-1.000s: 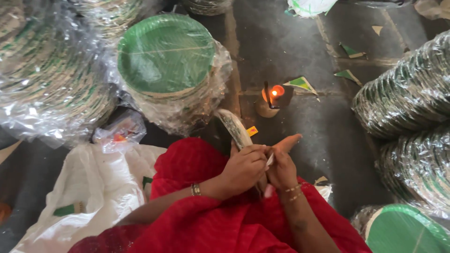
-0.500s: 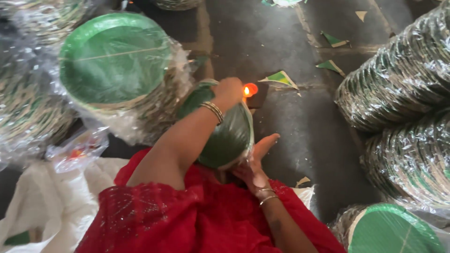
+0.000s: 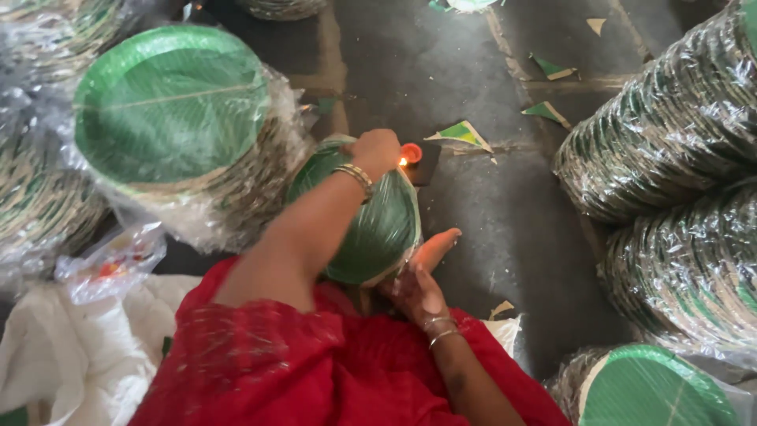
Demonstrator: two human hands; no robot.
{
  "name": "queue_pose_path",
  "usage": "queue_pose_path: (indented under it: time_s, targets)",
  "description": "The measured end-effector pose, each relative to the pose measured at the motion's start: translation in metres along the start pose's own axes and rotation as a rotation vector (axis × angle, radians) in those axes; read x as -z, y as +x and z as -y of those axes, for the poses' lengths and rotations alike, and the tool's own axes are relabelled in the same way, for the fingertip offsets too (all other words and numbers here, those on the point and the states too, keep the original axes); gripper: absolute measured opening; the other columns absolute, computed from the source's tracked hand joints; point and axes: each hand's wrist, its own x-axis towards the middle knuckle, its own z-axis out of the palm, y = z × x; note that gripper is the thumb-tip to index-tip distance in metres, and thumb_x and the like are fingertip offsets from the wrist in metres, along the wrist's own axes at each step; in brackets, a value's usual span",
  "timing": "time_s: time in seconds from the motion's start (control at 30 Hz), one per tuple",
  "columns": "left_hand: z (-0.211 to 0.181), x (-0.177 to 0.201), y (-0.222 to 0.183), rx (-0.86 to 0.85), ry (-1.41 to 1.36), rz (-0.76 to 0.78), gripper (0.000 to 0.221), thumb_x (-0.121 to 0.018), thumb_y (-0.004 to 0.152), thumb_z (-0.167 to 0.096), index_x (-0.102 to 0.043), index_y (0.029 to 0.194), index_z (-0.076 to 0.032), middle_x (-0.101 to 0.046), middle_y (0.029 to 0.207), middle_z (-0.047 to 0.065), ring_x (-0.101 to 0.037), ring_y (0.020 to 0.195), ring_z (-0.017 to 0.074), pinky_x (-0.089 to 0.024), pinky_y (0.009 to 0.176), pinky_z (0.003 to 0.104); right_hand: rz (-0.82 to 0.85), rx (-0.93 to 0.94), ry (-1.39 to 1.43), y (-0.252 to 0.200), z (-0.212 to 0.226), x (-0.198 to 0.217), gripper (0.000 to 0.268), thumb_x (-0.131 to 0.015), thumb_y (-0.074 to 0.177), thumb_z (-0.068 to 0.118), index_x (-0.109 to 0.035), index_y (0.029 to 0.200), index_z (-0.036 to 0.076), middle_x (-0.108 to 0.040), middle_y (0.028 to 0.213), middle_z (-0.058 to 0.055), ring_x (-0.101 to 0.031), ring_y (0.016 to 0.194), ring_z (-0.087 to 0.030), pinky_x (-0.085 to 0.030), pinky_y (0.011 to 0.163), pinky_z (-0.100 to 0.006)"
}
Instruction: The person wraps stacks of paper plates in plastic film by hand while sitting on the floor, occasionally using the heat from a candle to seal the plastic.
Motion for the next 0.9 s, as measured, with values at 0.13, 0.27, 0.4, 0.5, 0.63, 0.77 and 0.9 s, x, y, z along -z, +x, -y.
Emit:
queue_pose_path:
  time_s: [0.13,0.27,0.4,0.5,0.63,0.77,0.9]
  targets:
    - [0.055,0.025,-0.108,-0.371,0.241,-0.066,0.029,-0.066,0.09,-0.024,-0.075,0.114,-0.01,-0.065,0.124,0.017,-0.056,0.125,0.041,-0.04,0.097,0.071,0.143,0.015,0.108,0.014,-0.015,0.071,0.046,-0.055,0.109,0.041,-0.048,0.141,0.008,-0.057,0.13,-0.009,-0.059,0.115,-0.031,-0.054,0.096,-0.05]
    - [0.096,0.062,-0.203,-0.729,0.435,-0.15,0.024,-0.067,0.082,-0.025,-0.08,0.098,-0.011,-0.065,0.113,0.016,-0.054,0.117,0.0402,-0.041,0.09,0.071,0.249,0.298,-0.298,-0.006,0.017,-0.04,0.062,-0.052,0.107,0.049,-0.045,0.151,0.006,-0.051,0.134,-0.012,-0.056,0.116,-0.028,-0.052,0.091,-0.041]
    - [0.131,0.04,-0.228,-0.821,0.37,-0.201,0.023,-0.066,0.083,-0.031,-0.08,0.089,-0.014,-0.067,0.11,0.011,-0.057,0.113,0.033,-0.04,0.099,0.055,0.398,0.644,-0.951,-0.032,0.011,-0.143,0.081,-0.045,0.102,0.061,-0.038,0.156,0.001,-0.042,0.155,-0.017,-0.044,0.141,-0.031,-0.039,0.112,-0.042]
    - [0.143,0.041,-0.238,-0.934,0.133,-0.373,0.02,-0.063,0.085,-0.027,-0.081,0.087,-0.017,-0.068,0.111,0.01,-0.06,0.105,0.0324,-0.041,0.091,0.053,0.463,0.877,-1.443,-0.022,-0.009,-0.129,0.084,-0.039,0.104,0.062,-0.033,0.159,-0.002,-0.034,0.163,-0.024,-0.029,0.154,-0.035,-0.023,0.126,-0.045]
    - [0.162,0.057,-0.265,-0.818,0.364,-0.205,0.026,-0.06,0.096,-0.034,-0.079,0.094,-0.018,-0.067,0.113,0.004,-0.06,0.118,0.0246,-0.041,0.103,0.047,0.534,0.766,-1.43,-0.051,-0.014,-0.114,0.085,-0.041,0.105,0.059,-0.023,0.16,-0.004,-0.024,0.167,-0.029,-0.019,0.156,-0.04,-0.016,0.126,-0.047]
    - [0.194,0.072,-0.268,-1.29,0.117,-0.53,0.062,-0.063,0.077,-0.054,-0.069,0.123,-0.012,-0.062,0.123,0.01,-0.06,0.114,0.0292,-0.042,0.092,0.056,0.485,0.525,-1.661,-0.076,-0.011,-0.066,0.068,-0.049,0.104,0.049,-0.041,0.15,-0.001,-0.037,0.158,-0.028,-0.034,0.147,-0.042,-0.026,0.122,-0.049]
    - [0.209,0.058,-0.248,-1.386,0.43,-0.317,0.038,-0.065,0.078,-0.025,-0.07,0.115,-0.023,-0.063,0.138,0.0,-0.057,0.129,0.0222,-0.044,0.105,0.055,0.204,0.639,-1.837,-0.122,0.004,-0.08,0.055,-0.063,0.096,0.039,-0.056,0.14,0.007,-0.058,0.139,-0.021,-0.053,0.132,-0.04,-0.041,0.112,-0.048]
